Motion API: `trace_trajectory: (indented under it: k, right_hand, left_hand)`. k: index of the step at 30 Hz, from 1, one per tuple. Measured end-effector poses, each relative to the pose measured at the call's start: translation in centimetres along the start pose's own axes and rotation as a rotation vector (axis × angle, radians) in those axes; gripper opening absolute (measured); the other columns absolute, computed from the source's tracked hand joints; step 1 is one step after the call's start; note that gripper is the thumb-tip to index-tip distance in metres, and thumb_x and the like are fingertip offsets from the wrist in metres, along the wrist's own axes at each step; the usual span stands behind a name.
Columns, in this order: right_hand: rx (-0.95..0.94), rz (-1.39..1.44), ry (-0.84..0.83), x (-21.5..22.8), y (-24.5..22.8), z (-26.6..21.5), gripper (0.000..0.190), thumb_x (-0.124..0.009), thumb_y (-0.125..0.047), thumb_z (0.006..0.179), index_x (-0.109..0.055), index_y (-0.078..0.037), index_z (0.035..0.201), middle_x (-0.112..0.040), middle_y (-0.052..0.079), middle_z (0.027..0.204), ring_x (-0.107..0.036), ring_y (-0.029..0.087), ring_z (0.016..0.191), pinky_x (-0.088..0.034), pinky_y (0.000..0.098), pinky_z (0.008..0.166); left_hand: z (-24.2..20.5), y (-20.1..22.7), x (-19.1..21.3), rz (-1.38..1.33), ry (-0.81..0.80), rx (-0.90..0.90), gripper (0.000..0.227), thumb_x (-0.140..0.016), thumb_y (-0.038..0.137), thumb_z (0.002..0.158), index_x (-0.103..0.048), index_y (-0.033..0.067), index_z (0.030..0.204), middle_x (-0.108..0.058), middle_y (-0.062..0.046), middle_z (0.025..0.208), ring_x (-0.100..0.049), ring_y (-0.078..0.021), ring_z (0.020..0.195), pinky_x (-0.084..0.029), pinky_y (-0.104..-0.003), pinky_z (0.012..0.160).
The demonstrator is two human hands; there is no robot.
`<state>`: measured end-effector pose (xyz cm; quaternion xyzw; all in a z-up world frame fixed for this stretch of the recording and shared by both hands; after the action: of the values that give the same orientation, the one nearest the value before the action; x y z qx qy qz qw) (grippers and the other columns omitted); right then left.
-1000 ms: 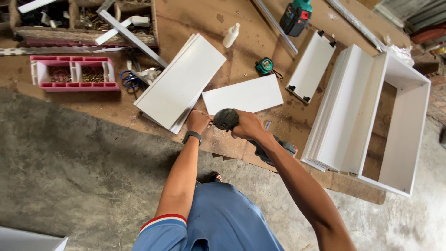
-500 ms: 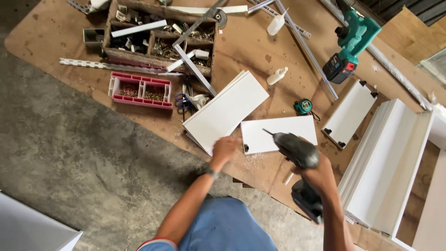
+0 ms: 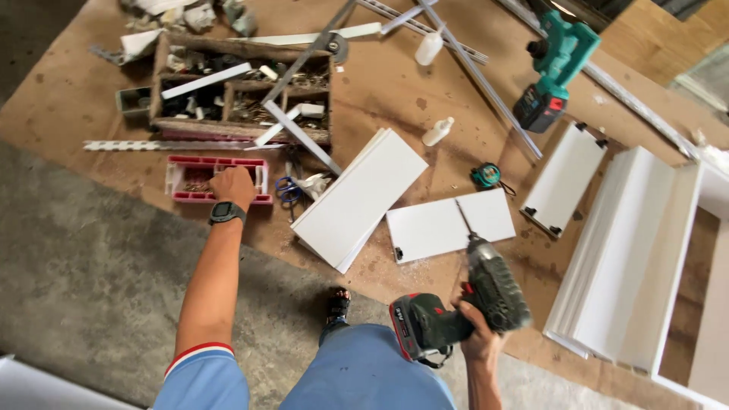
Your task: Marking positions on white panels and using a power drill to screw in metal hardware brackets.
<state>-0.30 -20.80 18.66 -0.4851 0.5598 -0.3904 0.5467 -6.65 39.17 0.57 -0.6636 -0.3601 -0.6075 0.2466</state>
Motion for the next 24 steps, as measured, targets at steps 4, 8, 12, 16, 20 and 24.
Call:
trace_trajectory:
  k: [4,8,12,16,20,24]
  right_hand:
    - [-0.014,-0.326,-0.069,-1.4,0.3,1.0,0.036,-0.079,-0.007,0.078,-0.075,0.007,0.111,-0.077,0.015,0.105,-0.073,0.022,0.094,-0.059,0.0339,0.086]
    - [-0.028,-0.158,-0.059,-4.2,1.8,2.2,0.043,-0.082,-0.005,0.074,-0.072,0.004,0.115,-0.076,0.013,0.104,-0.072,0.021,0.091,-0.058,0.0344,0.083]
    - [-0.052,-0.136,-0.089,-6.6,0.1,1.2,0.045,-0.083,-0.006,0.072,-0.07,-0.002,0.115,-0.076,0.012,0.097,-0.073,0.021,0.085,-0.061,0.0347,0.08]
    - [-0.004,-0.232,-0.197,-5.3,2.0,0.4,0.044,-0.085,-0.002,0.074,-0.07,-0.001,0.116,-0.078,0.012,0.103,-0.075,0.02,0.093,-0.062,0.0349,0.084]
    - [0.054,-0.41,-0.264,-6.3,1.0,-0.2,0.038,-0.087,-0.001,0.076,-0.075,0.0,0.113,-0.079,0.013,0.103,-0.075,0.021,0.092,-0.063,0.0363,0.082]
    - [-0.04,-0.241,-0.28,-5.8,0.3,-1.6,0.047,-0.084,-0.002,0.073,-0.069,-0.006,0.117,-0.079,0.01,0.1,-0.077,0.02,0.087,-0.065,0.037,0.078]
  left_hand:
    - [2.2,-0.7,-2.0,0.068,-0.092,-0.023,0.019,-0.066,0.016,0.09,-0.081,0.0079,0.097,-0.078,-0.021,0.105,-0.075,-0.0398,0.101,-0.06,-0.054,0.081]
    - [1.5,-0.3,2.3,0.029,-0.218,-0.004,0.032,-0.077,0.025,0.08,-0.078,0.0036,0.105,-0.074,-0.025,0.114,-0.07,-0.0421,0.109,-0.056,-0.053,0.088]
    - [-0.8,-0.6,5.3,-0.183,-0.135,0.045,0.033,-0.081,0.03,0.086,-0.076,0.0,0.1,-0.074,-0.026,0.106,-0.071,-0.0395,0.098,-0.057,-0.05,0.082]
    - [-3.3,1.0,9.2,-0.781,0.182,0.029,0.017,-0.075,0.009,0.099,-0.07,-0.0044,0.09,-0.076,-0.021,0.088,-0.078,-0.0238,0.078,-0.059,-0.035,0.067]
    - [-3.7,2.0,10.5,-1.235,0.317,-0.032,0.011,-0.069,-0.007,0.091,-0.061,-0.0026,0.097,-0.072,-0.013,0.079,-0.072,-0.0166,0.067,-0.059,-0.027,0.055]
    - [-3.9,0.6,9.7,-1.434,0.206,0.126,0.007,-0.067,-0.005,0.092,-0.069,0.0005,0.095,-0.071,-0.009,0.081,-0.069,-0.0122,0.062,-0.06,-0.027,0.054]
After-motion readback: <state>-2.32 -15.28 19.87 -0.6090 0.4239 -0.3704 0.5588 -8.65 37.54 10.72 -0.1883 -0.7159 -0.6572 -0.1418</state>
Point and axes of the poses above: each hand's wrist, its own z-axis towards the middle knuckle, its own x-axis out of the back of the hand, y = z × x, the point moved 2 cm from there along z, towards the middle knuckle
